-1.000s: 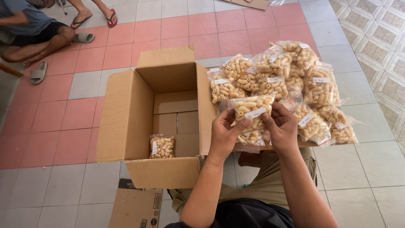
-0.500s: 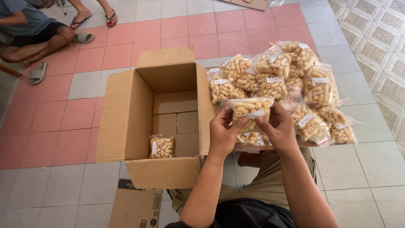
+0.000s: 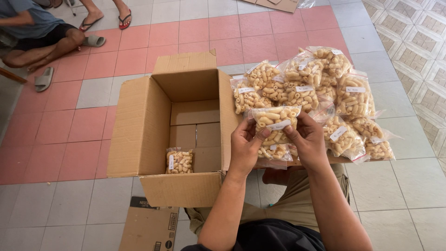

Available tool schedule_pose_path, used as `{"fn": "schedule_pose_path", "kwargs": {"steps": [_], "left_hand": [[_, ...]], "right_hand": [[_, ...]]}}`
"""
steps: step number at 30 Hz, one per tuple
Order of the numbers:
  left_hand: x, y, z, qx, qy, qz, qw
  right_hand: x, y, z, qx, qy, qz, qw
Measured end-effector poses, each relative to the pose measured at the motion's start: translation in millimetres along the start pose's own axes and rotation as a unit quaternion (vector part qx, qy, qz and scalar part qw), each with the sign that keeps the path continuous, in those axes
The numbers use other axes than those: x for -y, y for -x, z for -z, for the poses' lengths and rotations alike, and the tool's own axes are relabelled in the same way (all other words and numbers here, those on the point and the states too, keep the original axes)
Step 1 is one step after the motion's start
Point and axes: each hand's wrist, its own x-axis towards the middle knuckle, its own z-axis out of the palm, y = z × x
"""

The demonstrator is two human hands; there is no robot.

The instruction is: Packing small plastic bags of snacks into a cardboard box.

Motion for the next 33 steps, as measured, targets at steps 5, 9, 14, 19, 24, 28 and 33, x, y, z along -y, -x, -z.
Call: {"fn": "schedule_pose_path", "kwargs": {"steps": [5, 9, 14, 19, 24, 28, 33], "left_hand": [[1.6, -2.0, 5.0, -0.015, -0.022, -0.006, 1.000], [-0.9, -1.9, 5.0, -0.022, -0.015, -0.001, 1.000], [-4.8, -4.3, 10.2, -0.023, -0.015, -0.006, 1.000], [-11.0, -5.6, 13.8, -0.038, -0.032, -0.005, 0.999], [-21.3, -6.5, 18.0, -0.033, -0.046, 0.004, 0.998], [-28.8, -7.9, 26.1, -0.035, -0.044, 0.001, 0.998], [-43.0, -5.1, 44.4, -0.039, -0.032, -0.026, 0.998]], "right_hand": [[5.9, -0.8, -0.9, 0.035, 0.009, -0.003, 0.999], [10.9, -4.1, -8.1, 0.039, -0.006, -0.005, 0.999], [5.3, -6.6, -12.3, 0.030, -0.009, 0.007, 0.999], [-3.6, -10.9, -14.5, 0.028, -0.018, 0.001, 0.999], [-0.7, -13.9, -21.7, 0.020, -0.011, 0.004, 1.000], [2.7, -20.3, -33.1, 0.020, -0.015, 0.004, 1.000], [2.5, -31.7, -54.1, 0.055, -0.024, -0.021, 0.998]]}}
